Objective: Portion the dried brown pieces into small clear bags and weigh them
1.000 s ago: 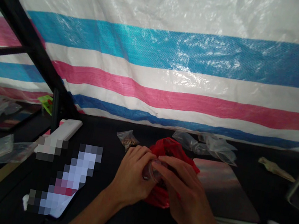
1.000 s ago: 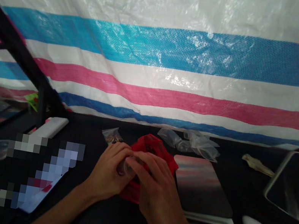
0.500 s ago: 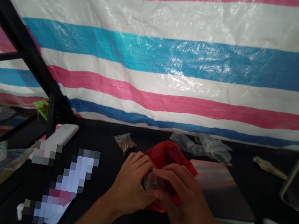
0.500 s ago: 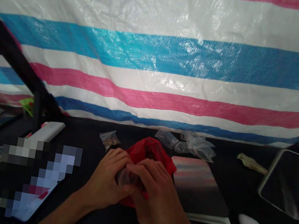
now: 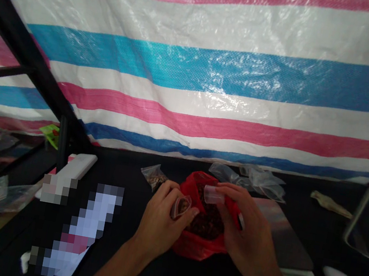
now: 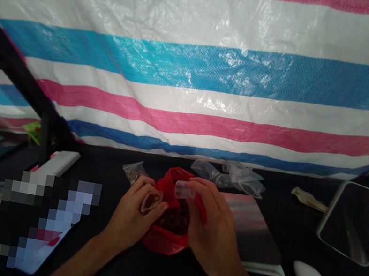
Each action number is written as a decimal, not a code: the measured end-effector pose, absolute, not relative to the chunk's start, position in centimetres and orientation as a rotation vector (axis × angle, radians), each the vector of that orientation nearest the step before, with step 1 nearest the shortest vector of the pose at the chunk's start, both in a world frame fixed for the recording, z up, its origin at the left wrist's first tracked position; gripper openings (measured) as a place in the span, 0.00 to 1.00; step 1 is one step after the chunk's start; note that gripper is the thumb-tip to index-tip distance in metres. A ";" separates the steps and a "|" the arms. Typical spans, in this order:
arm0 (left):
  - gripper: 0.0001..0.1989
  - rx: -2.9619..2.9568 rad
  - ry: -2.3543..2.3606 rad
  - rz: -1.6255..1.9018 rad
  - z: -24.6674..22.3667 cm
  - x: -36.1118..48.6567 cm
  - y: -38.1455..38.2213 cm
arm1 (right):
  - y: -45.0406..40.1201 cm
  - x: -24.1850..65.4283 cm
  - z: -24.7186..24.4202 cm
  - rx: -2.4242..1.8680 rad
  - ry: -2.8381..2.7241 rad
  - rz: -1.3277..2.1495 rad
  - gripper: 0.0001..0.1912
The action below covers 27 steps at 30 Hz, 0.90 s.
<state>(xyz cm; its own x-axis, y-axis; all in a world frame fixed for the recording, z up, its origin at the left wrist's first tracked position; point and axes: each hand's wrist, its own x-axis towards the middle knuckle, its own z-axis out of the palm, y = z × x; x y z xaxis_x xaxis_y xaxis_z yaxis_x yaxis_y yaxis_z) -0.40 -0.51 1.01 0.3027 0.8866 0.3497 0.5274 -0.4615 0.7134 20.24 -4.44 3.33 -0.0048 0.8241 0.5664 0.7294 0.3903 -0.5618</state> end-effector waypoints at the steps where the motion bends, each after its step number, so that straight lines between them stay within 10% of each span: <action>1: 0.10 2.082 1.275 1.010 0.9 -0.4 -0.5 | -4.3 20.4 3.2 -1.419 -1.782 0.123 0.11; 18: 0.07 2.046 1.107 1.349 1.1 -0.5 -0.6 | -4.0 21.1 0.6 -1.728 -2.063 -0.229 0.18; 27: 0.10 1.847 1.258 0.966 -0.4 0.3 -0.4 | -4.4 19.7 0.8 -1.702 -2.131 -0.223 0.19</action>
<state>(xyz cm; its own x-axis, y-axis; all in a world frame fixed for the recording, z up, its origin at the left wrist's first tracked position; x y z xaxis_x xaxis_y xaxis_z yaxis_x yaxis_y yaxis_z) 0.30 -0.40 -0.40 0.2528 0.9478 0.1943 0.4326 -0.2903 0.8536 19.67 -4.43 0.85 -0.1769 0.8974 0.4041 0.9616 0.2451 -0.1235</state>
